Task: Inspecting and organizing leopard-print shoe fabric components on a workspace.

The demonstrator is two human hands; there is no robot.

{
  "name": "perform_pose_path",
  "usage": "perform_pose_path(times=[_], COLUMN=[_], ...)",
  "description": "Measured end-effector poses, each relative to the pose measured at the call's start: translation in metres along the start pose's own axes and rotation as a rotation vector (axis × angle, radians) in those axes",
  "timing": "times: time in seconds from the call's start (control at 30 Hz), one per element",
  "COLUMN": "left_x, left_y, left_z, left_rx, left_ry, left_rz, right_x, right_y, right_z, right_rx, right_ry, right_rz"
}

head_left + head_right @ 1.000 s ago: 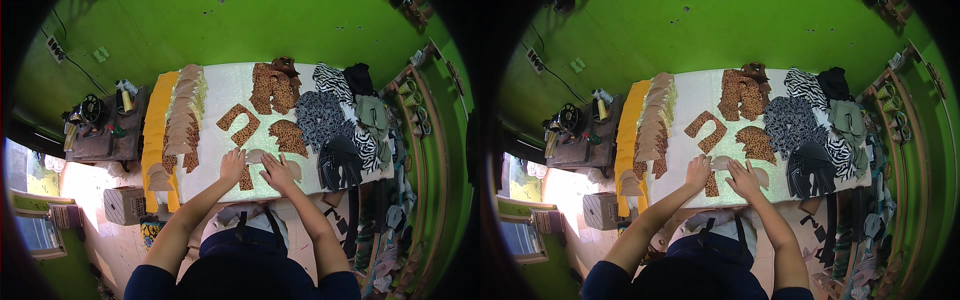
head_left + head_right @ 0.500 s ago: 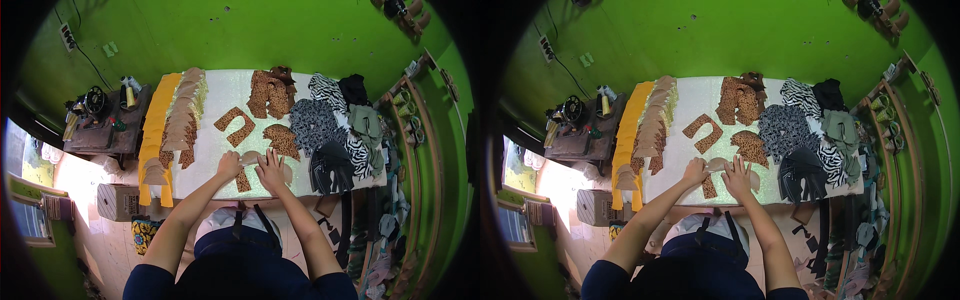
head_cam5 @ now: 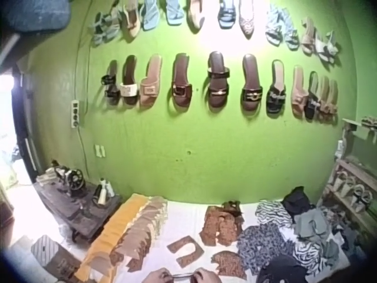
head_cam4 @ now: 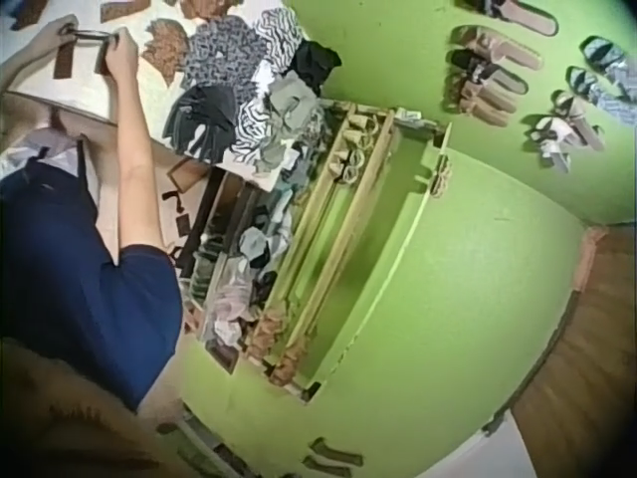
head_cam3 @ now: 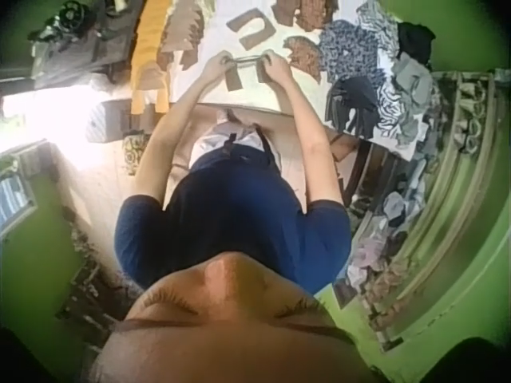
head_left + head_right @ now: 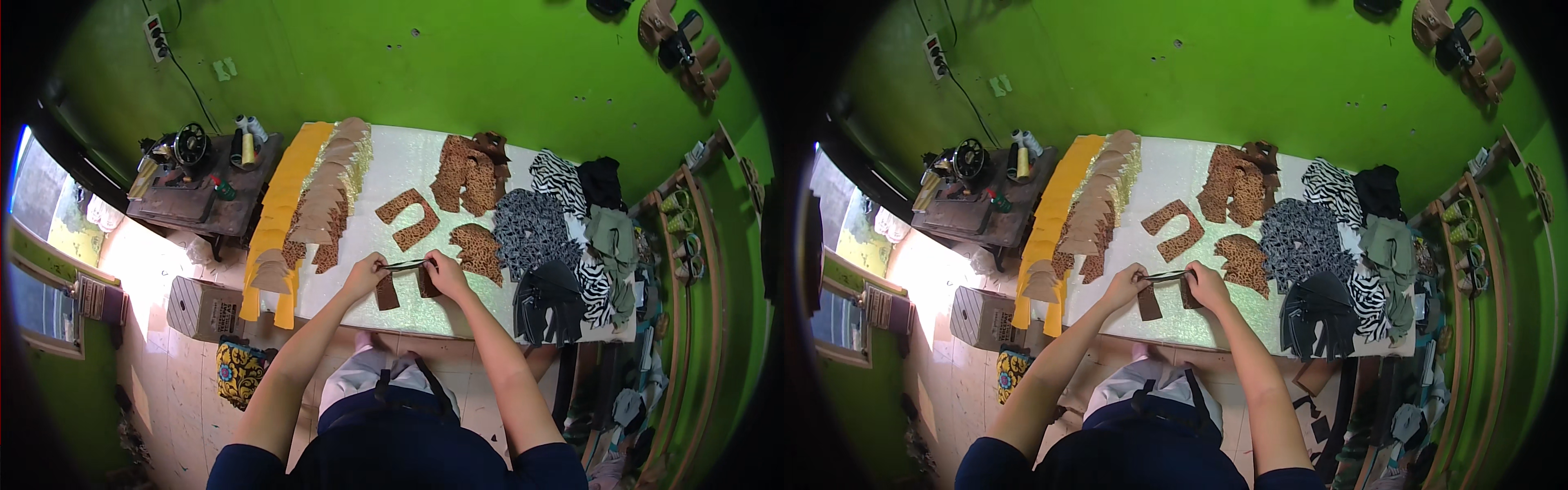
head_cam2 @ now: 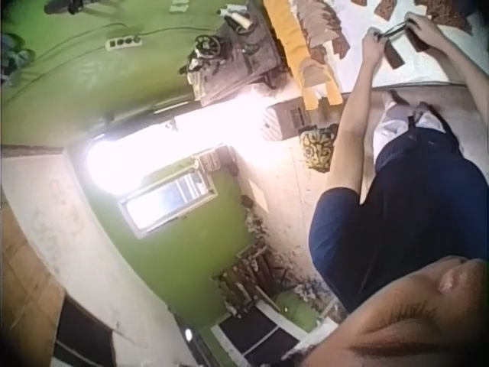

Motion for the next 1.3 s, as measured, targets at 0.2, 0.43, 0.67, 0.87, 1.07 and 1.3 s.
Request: perform_pose_path(times=[0.2, 0.43, 0.67, 0.87, 1.07, 1.3], left_x=[0.045, 0.094, 0.088, 0.096, 0.144, 0.15], left_y=[0.044, 0.086, 0.114, 0.136, 0.159, 0.185], left_z=[-0.003, 0.001, 0.003, -0.004, -0.006, -0.011], left_rx=[-0.139, -0.046, 0.108, 0.089, 0.057, -0.059], left_ry=[0.053, 0.07, 0.052, 0.051, 0.164, 0.165], left_rz=[-0.198, -0.248, -0.358, -0.328, -0.397, 0.095], right_x=[0.031, 0.038, 0.068, 0.081, 0.108, 0.135], right_y=[-0.036, -0.047, -0.06, -0.116, -0.148, -0.17], right_z=[0.019, 0.004, 0.018, 0.034, 0.058, 0.074], right_rx=[0.058, -0.111, -0.468, -0.02, -0.079, -0.236], right_ry=[0.021, -0.013, 0.122, -0.208, -0.3, -0.282], right_rz=[0.086, -0.302, -0.415, 0.791, 0.67, 0.287])
Point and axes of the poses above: each hand's wrist, its own z-axis towards the middle knuckle, its own y-axis out of the back of the hand, x = y × z, the point moved 3 cm from there along z, towards the middle knuckle, and after that the axes turned 6 degrees about -y, right-handed, at the moved point
